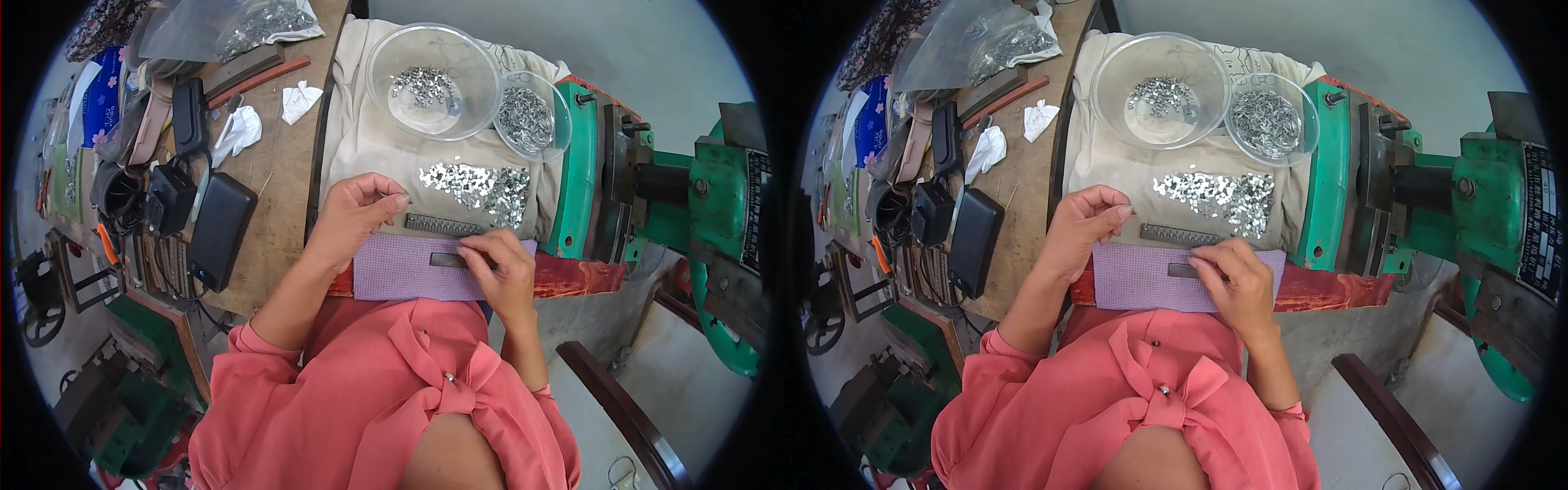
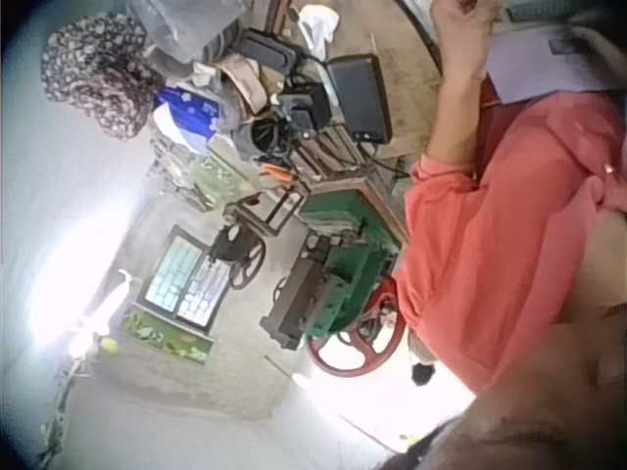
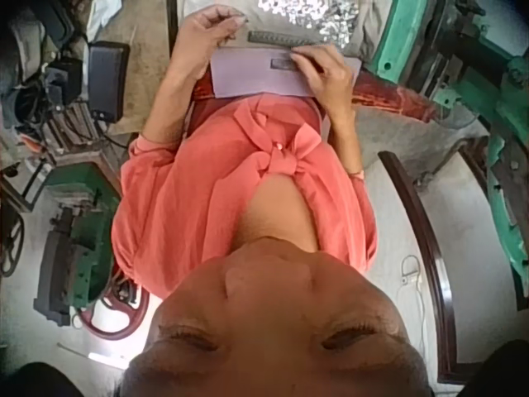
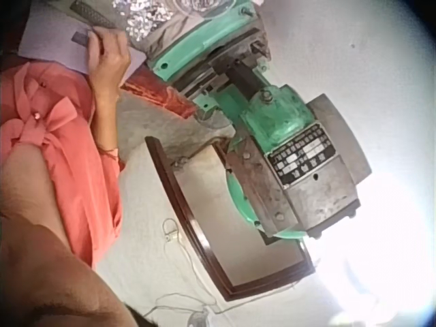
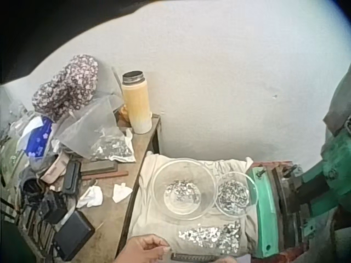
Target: The person assembles small silver metal components by hand, placing them into a metal strip. They then use a green manual press machine to process the strip. The person repeats this cycle of loading the strip, operating the press, and handling the metal parts throughout the video.
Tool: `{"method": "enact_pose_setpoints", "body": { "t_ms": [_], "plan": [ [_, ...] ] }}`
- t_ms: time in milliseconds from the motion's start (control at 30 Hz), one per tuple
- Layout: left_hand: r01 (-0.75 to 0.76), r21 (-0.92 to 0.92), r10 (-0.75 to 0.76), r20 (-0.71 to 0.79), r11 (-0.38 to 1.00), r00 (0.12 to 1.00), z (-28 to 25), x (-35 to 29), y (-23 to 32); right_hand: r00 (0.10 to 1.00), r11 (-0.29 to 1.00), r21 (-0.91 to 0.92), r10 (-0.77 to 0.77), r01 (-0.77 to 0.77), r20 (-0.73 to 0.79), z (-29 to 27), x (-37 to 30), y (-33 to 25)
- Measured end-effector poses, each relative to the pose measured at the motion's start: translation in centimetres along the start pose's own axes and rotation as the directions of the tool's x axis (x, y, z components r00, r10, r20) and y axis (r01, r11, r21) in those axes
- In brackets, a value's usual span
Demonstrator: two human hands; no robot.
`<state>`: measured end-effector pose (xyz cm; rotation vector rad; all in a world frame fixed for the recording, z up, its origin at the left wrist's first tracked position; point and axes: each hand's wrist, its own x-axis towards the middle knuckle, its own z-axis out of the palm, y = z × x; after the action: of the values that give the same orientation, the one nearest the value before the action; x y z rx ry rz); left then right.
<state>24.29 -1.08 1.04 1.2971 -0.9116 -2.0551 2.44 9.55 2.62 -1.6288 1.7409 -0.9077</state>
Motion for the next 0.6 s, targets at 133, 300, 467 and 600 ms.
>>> {"method": "enact_pose_setpoints", "body": {
  "t_ms": [133, 300, 467, 600],
  "plan": [
    [0.015, -0.144, -0.010, 0.039, 0.989, 0.999, 0.8, -0.4, -0.4, 0.994, 0.977, 0.201, 0.080, -0.065, -0.067, 0.8, 1.5, -1.5],
    [-0.021, -0.166, 0.031, 0.057, 0.986, 0.998, 2.4, -0.8, -0.6, 0.977, 0.887, 0.420, 0.213, -0.192, -0.002, 1.8, 2.7, -2.4],
    [-0.093, -0.170, 0.111, 0.099, 0.981, 0.989, 3.0, -0.9, -1.1, 0.948, 0.752, 0.585, 0.300, -0.303, 0.104, 2.0, 3.0, -2.5],
    [-0.124, -0.171, 0.144, 0.109, 0.977, 0.983, 3.2, -1.0, -1.1, 0.926, 0.644, 0.673, 0.323, -0.365, 0.193, 1.9, 3.0, -1.9]
  ]
}}
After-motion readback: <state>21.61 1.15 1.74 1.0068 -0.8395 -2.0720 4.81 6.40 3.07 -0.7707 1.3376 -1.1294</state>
